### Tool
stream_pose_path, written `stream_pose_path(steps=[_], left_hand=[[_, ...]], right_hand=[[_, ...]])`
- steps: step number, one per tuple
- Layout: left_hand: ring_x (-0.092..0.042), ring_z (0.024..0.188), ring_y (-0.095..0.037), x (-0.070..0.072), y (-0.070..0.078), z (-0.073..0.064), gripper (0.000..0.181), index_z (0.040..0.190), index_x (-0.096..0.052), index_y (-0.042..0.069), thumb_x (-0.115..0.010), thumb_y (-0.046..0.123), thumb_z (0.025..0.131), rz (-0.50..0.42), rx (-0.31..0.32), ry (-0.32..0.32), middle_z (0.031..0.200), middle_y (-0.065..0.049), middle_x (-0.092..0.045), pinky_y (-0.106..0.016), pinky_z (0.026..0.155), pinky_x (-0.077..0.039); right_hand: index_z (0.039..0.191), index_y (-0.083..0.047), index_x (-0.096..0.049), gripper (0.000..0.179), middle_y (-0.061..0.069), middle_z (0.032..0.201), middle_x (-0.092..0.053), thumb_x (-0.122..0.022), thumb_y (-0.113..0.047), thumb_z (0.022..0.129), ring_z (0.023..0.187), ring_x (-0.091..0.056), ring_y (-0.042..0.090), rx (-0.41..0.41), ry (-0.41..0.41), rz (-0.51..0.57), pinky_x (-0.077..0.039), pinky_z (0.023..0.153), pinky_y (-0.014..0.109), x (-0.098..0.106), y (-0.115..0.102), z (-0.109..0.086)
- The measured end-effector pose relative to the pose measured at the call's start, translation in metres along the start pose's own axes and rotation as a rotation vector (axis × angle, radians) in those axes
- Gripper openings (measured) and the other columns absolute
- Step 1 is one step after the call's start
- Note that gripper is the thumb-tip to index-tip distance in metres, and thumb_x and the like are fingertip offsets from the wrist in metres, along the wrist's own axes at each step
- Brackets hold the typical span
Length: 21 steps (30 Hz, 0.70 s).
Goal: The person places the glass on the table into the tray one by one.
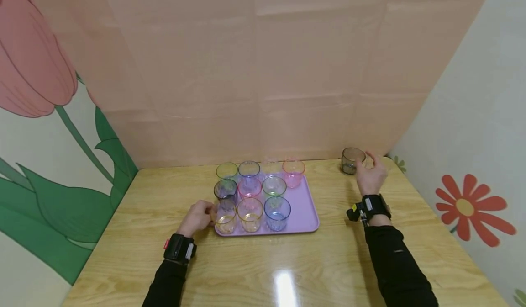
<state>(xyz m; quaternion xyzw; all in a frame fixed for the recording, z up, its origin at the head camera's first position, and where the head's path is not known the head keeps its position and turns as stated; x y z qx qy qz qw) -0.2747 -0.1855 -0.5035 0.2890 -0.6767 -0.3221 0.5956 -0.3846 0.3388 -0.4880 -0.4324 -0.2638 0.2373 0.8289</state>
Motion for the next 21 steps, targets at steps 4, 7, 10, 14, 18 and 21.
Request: stream_pose_path(steps=[4, 7, 10, 14, 18, 21], left_hand=[[-0.056, 0.07, -0.017, 0.001, 0.0, 0.0, 0.023, 0.083, -0.067, -0.002, -0.055, -0.02, 0.077, -0.007, 0.001, -0.003, 0.074, -0.003, -0.058, -0.027, 0.061, -0.054], [-0.056, 0.07, -0.017, 0.001, -0.001, 0.0, 0.023, 0.085, -0.067, -0.003, -0.055, -0.02, 0.077, -0.007, 0.004, -0.004, 0.075, -0.004, -0.058, -0.028, 0.062, -0.054], [-0.056, 0.071, -0.018, 0.002, -0.001, 0.0, 0.022, 0.086, -0.068, -0.003, -0.055, -0.02, 0.078, -0.008, 0.009, -0.008, 0.076, -0.004, -0.059, -0.028, 0.062, -0.054], [-0.056, 0.071, -0.018, 0.001, -0.002, 0.001, 0.021, 0.087, -0.068, -0.003, -0.056, -0.018, 0.08, -0.004, 0.009, -0.015, 0.077, -0.004, -0.059, -0.027, 0.062, -0.053], [-0.056, 0.07, -0.018, 0.001, -0.002, 0.001, 0.021, 0.086, -0.068, -0.003, -0.056, -0.018, 0.08, -0.005, 0.007, -0.013, 0.076, -0.004, -0.059, -0.026, 0.061, -0.052], [-0.055, 0.07, -0.017, 0.0, -0.002, 0.001, 0.021, 0.085, -0.068, -0.002, -0.056, -0.019, 0.08, -0.016, 0.017, -0.011, 0.076, -0.004, -0.058, -0.026, 0.061, -0.052]], right_hand=[[0.132, -0.001, -0.064, 0.047, 0.024, 0.133, -0.061, -0.074, -0.01, 0.087, 0.129, -0.052, 0.041, 0.054, 0.025, -0.073, -0.038, 0.111, 0.052, 0.007, 0.013, 0.009], [0.135, -0.001, -0.059, 0.053, 0.026, 0.135, -0.057, -0.077, -0.012, 0.086, 0.13, -0.048, 0.044, 0.05, 0.008, -0.12, -0.036, 0.111, 0.054, 0.011, 0.025, 0.016], [0.14, -0.002, -0.052, 0.062, 0.026, 0.141, -0.05, -0.077, -0.016, 0.086, 0.133, -0.044, 0.044, -0.001, -0.038, -0.159, -0.035, 0.111, 0.058, 0.015, 0.036, 0.023], [0.155, -0.003, -0.032, 0.083, 0.026, 0.157, -0.03, -0.076, -0.025, 0.088, 0.145, -0.029, 0.044, -0.118, -0.146, -0.218, -0.028, 0.117, 0.059, 0.022, 0.047, 0.029], [0.161, -0.002, -0.014, 0.096, 0.027, 0.162, -0.019, -0.073, -0.028, 0.09, 0.149, -0.02, 0.045, -0.181, -0.238, -0.252, -0.022, 0.12, 0.057, 0.027, 0.052, 0.032], [0.161, -0.003, -0.013, 0.094, 0.029, 0.16, -0.024, -0.071, -0.028, 0.091, 0.147, -0.025, 0.046, -0.203, -0.265, -0.248, -0.025, 0.119, 0.058, 0.026, 0.056, 0.032]])
Point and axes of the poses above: each hand's wrist, its own z-axis towards the middle knuckle, its own x-axis out of the back of the hand, y = z × x, the point moved 3 cm from there along z, towards the middle knuckle
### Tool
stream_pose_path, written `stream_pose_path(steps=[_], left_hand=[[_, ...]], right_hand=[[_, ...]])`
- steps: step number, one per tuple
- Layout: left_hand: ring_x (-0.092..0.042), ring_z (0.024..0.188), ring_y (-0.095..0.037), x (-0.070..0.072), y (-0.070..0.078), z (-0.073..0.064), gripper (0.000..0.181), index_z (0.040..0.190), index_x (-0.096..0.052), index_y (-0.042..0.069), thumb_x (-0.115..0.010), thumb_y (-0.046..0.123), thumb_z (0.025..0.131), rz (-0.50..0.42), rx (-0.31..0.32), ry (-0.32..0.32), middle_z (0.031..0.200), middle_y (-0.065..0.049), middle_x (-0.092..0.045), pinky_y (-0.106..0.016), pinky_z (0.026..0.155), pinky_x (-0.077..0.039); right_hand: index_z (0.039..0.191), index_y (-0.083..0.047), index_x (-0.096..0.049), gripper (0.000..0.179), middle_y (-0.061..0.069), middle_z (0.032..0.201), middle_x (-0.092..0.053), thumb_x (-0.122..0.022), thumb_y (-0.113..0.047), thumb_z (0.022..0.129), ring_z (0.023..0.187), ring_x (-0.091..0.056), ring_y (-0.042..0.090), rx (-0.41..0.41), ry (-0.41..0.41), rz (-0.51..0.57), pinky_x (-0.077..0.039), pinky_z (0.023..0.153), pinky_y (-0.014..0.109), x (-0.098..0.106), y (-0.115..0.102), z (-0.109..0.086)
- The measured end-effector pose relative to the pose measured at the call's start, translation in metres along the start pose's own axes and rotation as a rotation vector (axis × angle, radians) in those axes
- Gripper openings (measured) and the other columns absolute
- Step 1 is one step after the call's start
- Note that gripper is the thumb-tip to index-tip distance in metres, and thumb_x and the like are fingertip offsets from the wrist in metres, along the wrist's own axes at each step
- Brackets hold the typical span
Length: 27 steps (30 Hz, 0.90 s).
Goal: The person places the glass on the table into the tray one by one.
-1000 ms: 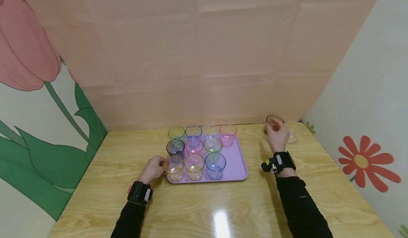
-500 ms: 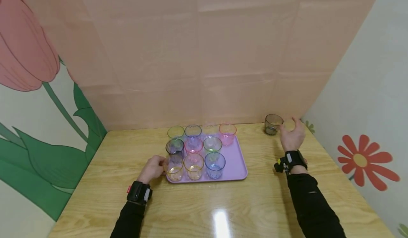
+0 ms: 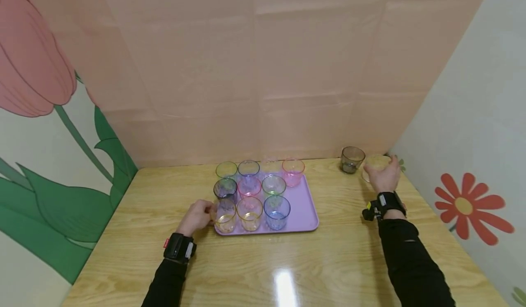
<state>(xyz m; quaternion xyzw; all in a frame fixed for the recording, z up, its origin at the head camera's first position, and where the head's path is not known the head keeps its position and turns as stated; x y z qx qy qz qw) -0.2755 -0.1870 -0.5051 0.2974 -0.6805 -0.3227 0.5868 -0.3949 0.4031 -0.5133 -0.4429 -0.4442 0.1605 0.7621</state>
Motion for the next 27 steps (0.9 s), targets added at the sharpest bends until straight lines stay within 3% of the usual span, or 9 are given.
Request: stream_pose_path(steps=[13, 20, 23, 27], left_hand=[[-0.056, 0.069, -0.017, 0.0, 0.001, 0.0, 0.021, 0.083, -0.067, -0.001, -0.057, -0.019, 0.079, 0.001, -0.006, 0.009, 0.074, -0.003, -0.057, -0.026, 0.061, -0.052], [-0.056, 0.069, -0.017, -0.002, -0.001, 0.001, 0.021, 0.085, -0.068, -0.004, -0.056, -0.019, 0.079, -0.025, -0.002, 0.005, 0.075, -0.004, -0.057, -0.027, 0.061, -0.053], [-0.055, 0.07, -0.017, -0.002, 0.0, 0.001, 0.022, 0.087, -0.068, -0.005, -0.055, -0.021, 0.079, -0.031, 0.001, 0.003, 0.076, -0.004, -0.057, -0.028, 0.061, -0.054], [-0.055, 0.07, -0.018, -0.003, 0.001, -0.001, 0.023, 0.086, -0.067, -0.005, -0.054, -0.021, 0.078, -0.03, -0.003, 0.004, 0.076, -0.004, -0.056, -0.029, 0.061, -0.055]], right_hand=[[0.161, -0.003, -0.016, 0.096, 0.028, 0.157, -0.031, -0.075, -0.03, 0.09, 0.142, -0.032, 0.047, -0.048, -0.006, 0.08, -0.031, 0.115, 0.058, -0.002, 0.005, -0.006], [0.158, -0.006, -0.028, 0.094, 0.025, 0.155, -0.029, -0.079, -0.038, 0.086, 0.141, -0.031, 0.04, -0.089, 0.005, 0.112, -0.034, 0.114, 0.051, -0.002, -0.002, -0.016], [0.154, -0.011, -0.032, 0.09, 0.018, 0.158, -0.028, -0.081, -0.038, 0.083, 0.146, -0.029, 0.031, -0.127, 0.004, 0.21, -0.034, 0.116, 0.046, -0.002, -0.006, -0.021], [0.137, -0.017, -0.032, 0.08, 0.01, 0.158, -0.032, -0.085, -0.036, 0.08, 0.147, -0.03, 0.023, -0.166, 0.001, 0.349, -0.034, 0.113, 0.042, -0.001, -0.014, -0.03]])
Point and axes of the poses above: each hand's wrist, its own z-axis towards the middle knuckle, its own x-axis out of the back of the hand, y = z × x, the point moved 3 cm from there along z, towards the middle knuckle
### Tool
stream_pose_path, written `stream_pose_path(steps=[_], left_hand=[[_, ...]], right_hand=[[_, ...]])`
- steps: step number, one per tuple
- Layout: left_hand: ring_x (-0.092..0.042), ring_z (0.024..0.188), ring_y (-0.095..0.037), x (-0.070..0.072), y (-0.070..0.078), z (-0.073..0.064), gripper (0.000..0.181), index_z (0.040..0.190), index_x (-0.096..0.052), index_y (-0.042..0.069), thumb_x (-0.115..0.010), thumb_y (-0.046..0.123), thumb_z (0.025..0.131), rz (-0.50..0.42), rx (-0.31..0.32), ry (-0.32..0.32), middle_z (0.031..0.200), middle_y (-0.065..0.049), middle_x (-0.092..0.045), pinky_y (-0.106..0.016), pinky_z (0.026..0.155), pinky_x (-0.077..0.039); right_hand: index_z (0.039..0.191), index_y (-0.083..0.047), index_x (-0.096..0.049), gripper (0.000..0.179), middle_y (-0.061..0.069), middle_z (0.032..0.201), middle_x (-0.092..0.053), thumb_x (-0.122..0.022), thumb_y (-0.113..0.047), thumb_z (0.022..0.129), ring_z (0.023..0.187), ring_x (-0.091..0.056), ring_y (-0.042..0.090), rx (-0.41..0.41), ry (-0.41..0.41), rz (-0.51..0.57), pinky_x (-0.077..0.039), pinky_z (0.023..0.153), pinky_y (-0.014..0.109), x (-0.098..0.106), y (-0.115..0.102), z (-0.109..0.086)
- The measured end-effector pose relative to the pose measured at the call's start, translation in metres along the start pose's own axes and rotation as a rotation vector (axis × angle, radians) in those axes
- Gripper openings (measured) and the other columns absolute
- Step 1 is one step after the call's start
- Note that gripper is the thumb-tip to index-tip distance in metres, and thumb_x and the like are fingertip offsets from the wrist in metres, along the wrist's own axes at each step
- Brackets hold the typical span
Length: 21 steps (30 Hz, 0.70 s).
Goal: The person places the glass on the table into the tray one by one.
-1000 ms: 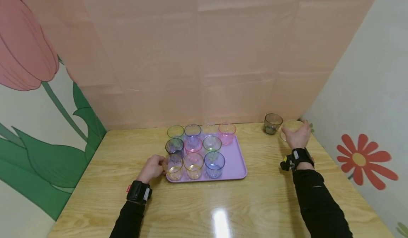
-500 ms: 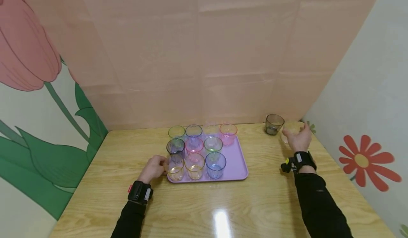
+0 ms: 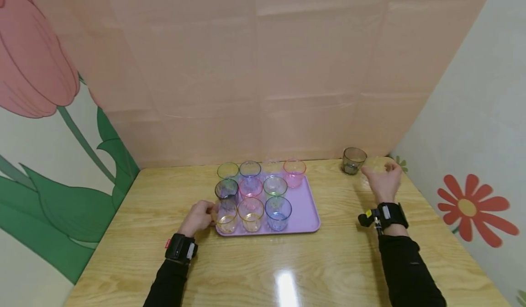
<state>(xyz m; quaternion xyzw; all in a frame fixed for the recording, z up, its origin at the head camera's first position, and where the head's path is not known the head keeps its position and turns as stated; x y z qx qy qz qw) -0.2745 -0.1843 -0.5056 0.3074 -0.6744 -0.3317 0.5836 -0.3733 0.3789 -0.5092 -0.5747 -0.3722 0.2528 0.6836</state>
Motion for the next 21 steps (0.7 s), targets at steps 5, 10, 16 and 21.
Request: stream_pose_path(steps=[5, 10, 16, 21], left_hand=[[-0.055, 0.071, -0.018, 0.001, 0.001, 0.0, 0.023, 0.086, -0.067, -0.004, -0.054, -0.021, 0.078, 0.005, 0.01, -0.005, 0.077, -0.005, -0.057, -0.029, 0.062, -0.055], [-0.055, 0.071, -0.018, 0.003, 0.001, 0.001, 0.024, 0.087, -0.068, -0.004, -0.054, -0.021, 0.077, 0.026, -0.004, 0.003, 0.077, -0.005, -0.057, -0.027, 0.061, -0.054], [-0.055, 0.07, -0.019, 0.003, 0.001, 0.001, 0.024, 0.088, -0.068, -0.004, -0.055, -0.021, 0.078, 0.024, 0.002, 0.001, 0.077, -0.006, -0.058, -0.028, 0.061, -0.054], [-0.056, 0.071, -0.019, 0.002, 0.0, -0.002, 0.025, 0.09, -0.069, -0.004, -0.055, -0.021, 0.079, 0.034, 0.015, 0.004, 0.079, -0.006, -0.059, -0.028, 0.061, -0.054]], right_hand=[[0.131, -0.022, -0.031, 0.08, 0.002, 0.141, -0.047, -0.089, -0.033, 0.077, 0.135, -0.041, 0.021, 0.012, -0.002, 0.113, -0.04, 0.099, 0.033, -0.005, -0.008, -0.014], [0.132, -0.02, -0.034, 0.079, -0.005, 0.123, -0.05, -0.09, -0.032, 0.077, 0.116, -0.047, 0.016, 0.056, -0.025, 0.17, -0.041, 0.088, 0.027, -0.011, -0.022, -0.032], [0.141, -0.015, -0.039, 0.08, -0.002, 0.124, -0.047, -0.086, -0.037, 0.081, 0.111, -0.045, 0.011, 0.089, -0.088, 0.116, -0.039, 0.087, 0.028, -0.022, -0.031, -0.052], [0.147, -0.011, -0.041, 0.084, 0.004, 0.132, -0.048, -0.084, -0.041, 0.082, 0.116, -0.044, 0.016, 0.117, -0.136, 0.046, -0.039, 0.087, 0.027, -0.031, -0.033, -0.065]])
Point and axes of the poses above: each hand's wrist, its own z-axis towards the middle knuckle, its own x-axis out of the back of the hand, y = z × x, the point moved 3 cm from there along z, towards the middle knuckle
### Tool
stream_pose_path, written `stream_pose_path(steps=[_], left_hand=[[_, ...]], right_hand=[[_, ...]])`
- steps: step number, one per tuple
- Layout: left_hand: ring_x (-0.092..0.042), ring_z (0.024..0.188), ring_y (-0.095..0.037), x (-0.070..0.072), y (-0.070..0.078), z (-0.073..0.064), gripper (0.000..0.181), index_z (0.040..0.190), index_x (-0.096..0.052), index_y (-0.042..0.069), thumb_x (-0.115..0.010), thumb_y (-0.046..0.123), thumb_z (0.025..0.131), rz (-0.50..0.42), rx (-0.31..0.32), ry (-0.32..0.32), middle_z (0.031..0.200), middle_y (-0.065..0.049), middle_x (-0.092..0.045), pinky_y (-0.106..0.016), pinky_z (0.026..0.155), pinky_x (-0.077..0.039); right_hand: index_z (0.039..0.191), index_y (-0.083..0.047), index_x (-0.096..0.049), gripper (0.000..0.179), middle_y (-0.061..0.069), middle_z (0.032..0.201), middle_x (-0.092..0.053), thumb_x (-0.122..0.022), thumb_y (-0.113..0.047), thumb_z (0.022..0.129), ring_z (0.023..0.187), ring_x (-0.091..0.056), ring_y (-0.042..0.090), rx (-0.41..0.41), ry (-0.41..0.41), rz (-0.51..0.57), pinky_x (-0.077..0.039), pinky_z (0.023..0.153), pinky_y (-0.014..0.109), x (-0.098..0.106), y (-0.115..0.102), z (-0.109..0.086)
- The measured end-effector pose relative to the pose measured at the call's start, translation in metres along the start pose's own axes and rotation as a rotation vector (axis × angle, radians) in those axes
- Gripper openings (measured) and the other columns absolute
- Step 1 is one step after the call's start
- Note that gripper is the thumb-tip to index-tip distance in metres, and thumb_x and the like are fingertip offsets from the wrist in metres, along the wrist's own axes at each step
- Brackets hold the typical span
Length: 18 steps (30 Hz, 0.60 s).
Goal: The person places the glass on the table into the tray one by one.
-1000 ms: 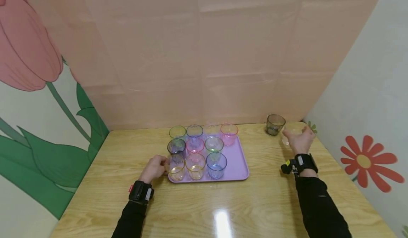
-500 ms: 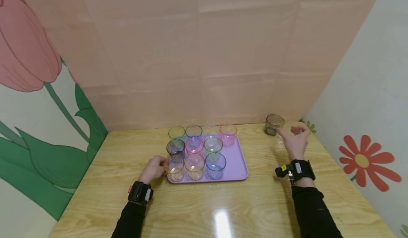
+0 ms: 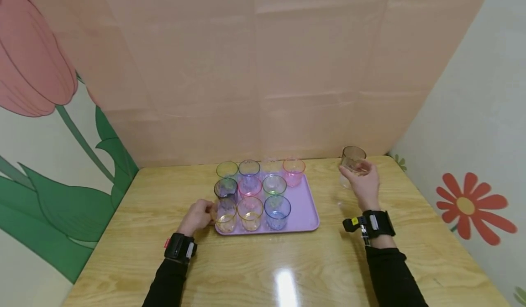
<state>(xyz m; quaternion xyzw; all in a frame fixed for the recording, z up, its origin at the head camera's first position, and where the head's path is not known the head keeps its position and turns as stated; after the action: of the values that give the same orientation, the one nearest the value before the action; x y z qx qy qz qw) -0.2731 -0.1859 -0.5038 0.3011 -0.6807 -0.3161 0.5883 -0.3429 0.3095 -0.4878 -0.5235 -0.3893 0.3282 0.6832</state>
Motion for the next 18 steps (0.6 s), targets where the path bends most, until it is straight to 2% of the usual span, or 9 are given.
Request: stream_pose_path(steps=[3, 10, 13, 18], left_hand=[[-0.057, 0.07, -0.018, -0.002, -0.001, -0.001, 0.024, 0.088, -0.069, -0.003, -0.056, -0.02, 0.078, 0.015, -0.004, 0.002, 0.077, -0.005, -0.059, -0.027, 0.06, -0.054], [-0.057, 0.072, -0.02, -0.003, 0.0, -0.001, 0.028, 0.095, -0.069, -0.007, -0.054, -0.022, 0.078, -0.028, 0.011, -0.01, 0.081, -0.007, -0.059, -0.03, 0.062, -0.056], [-0.056, 0.073, -0.02, -0.002, -0.001, 0.0, 0.028, 0.096, -0.07, -0.006, -0.054, -0.022, 0.078, -0.026, 0.027, -0.013, 0.083, -0.008, -0.059, -0.029, 0.062, -0.055], [-0.056, 0.071, -0.02, 0.001, 0.001, 0.001, 0.028, 0.093, -0.07, -0.006, -0.054, -0.022, 0.076, -0.004, 0.008, -0.002, 0.081, -0.008, -0.06, -0.027, 0.06, -0.053]], right_hand=[[0.147, -0.01, -0.041, 0.083, 0.006, 0.132, -0.048, -0.085, -0.037, 0.082, 0.117, -0.044, 0.018, 0.015, -0.015, 0.013, -0.038, 0.088, 0.027, -0.004, -0.001, -0.007], [0.145, -0.006, -0.045, 0.08, 0.013, 0.129, -0.051, -0.087, -0.03, 0.081, 0.116, -0.049, 0.022, 0.087, -0.058, 0.081, -0.041, 0.089, 0.023, -0.017, -0.006, -0.018], [0.144, -0.003, -0.045, 0.078, 0.015, 0.127, -0.051, -0.087, -0.024, 0.081, 0.116, -0.052, 0.025, 0.101, -0.083, 0.116, -0.043, 0.086, 0.019, -0.026, -0.008, -0.023], [0.143, -0.003, -0.046, 0.075, 0.013, 0.127, -0.052, -0.086, -0.02, 0.081, 0.119, -0.053, 0.029, 0.122, -0.138, 0.126, -0.043, 0.089, 0.021, -0.044, -0.007, -0.032]])
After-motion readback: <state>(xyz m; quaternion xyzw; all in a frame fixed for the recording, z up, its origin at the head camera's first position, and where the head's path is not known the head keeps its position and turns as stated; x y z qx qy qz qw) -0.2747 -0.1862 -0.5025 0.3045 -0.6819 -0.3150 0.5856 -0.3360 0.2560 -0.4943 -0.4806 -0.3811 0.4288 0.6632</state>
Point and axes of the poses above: each hand's wrist, its own z-axis towards the middle knuckle, its own x-axis out of the back of the hand, y = z × x, the point moved 3 cm from there along z, towards the middle knuckle
